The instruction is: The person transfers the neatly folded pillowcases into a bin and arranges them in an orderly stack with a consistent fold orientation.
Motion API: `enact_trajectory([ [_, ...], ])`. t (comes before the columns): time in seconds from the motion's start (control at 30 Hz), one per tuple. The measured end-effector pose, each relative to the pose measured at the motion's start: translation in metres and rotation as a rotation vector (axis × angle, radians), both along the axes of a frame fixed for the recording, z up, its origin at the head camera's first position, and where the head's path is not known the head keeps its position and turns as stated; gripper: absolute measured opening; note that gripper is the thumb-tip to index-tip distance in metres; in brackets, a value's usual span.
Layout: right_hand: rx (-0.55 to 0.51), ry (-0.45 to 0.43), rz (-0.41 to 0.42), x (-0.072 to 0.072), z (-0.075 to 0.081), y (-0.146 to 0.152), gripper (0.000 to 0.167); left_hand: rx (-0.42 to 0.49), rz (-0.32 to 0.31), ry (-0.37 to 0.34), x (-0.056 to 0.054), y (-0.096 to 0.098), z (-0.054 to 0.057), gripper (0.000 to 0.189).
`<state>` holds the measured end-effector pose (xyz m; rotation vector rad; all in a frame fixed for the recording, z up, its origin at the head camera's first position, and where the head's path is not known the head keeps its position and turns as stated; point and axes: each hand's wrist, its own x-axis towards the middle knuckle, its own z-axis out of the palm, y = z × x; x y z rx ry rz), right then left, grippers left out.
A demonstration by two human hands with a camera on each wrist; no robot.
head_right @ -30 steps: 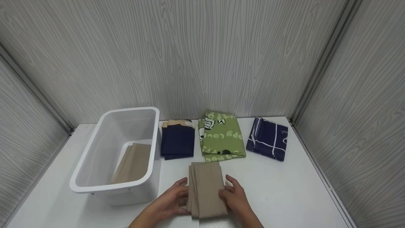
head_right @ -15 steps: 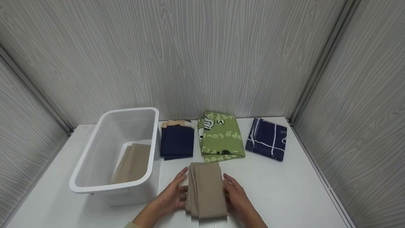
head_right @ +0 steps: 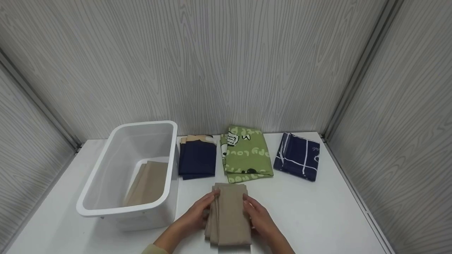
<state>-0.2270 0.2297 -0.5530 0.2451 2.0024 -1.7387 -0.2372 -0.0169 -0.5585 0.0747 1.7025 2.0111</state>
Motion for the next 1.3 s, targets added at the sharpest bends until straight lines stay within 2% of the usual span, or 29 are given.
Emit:
enact_trajectory([
  [0.17,0.018,0.038,0.014,-0.001,-0.004,0.000,0.066,-0.032,-0.018,0.033,-0.002,-0.002,-0.008,0.061],
  [0.33,-0.001,0.053,0.072,-0.002,-0.008,0.004,0.071,-0.038,-0.039,0.053,-0.002,-0.005,-0.016,0.055],
  [0.43,-0.018,0.055,0.099,-0.002,-0.011,0.009,0.071,-0.040,-0.042,0.053,0.000,-0.006,-0.018,0.053],
  [0.57,-0.058,0.065,0.130,-0.003,-0.014,0.014,0.068,-0.065,-0.046,0.091,0.001,-0.006,-0.020,0.051],
  [0.7,-0.074,0.098,0.147,-0.005,-0.015,0.016,0.068,-0.117,-0.034,0.176,0.001,-0.006,-0.022,0.051],
  [0.8,-0.077,0.107,0.146,-0.004,-0.017,0.014,0.070,-0.194,-0.019,0.248,0.002,-0.007,-0.024,0.053],
  [0.93,-0.071,0.126,0.139,-0.002,-0.020,0.013,0.073,-0.273,0.000,0.307,0.003,-0.007,-0.026,0.055],
  [1.3,-0.049,0.135,0.125,-0.002,-0.023,0.015,0.076,-0.314,0.009,0.409,0.007,-0.001,-0.029,0.055],
])
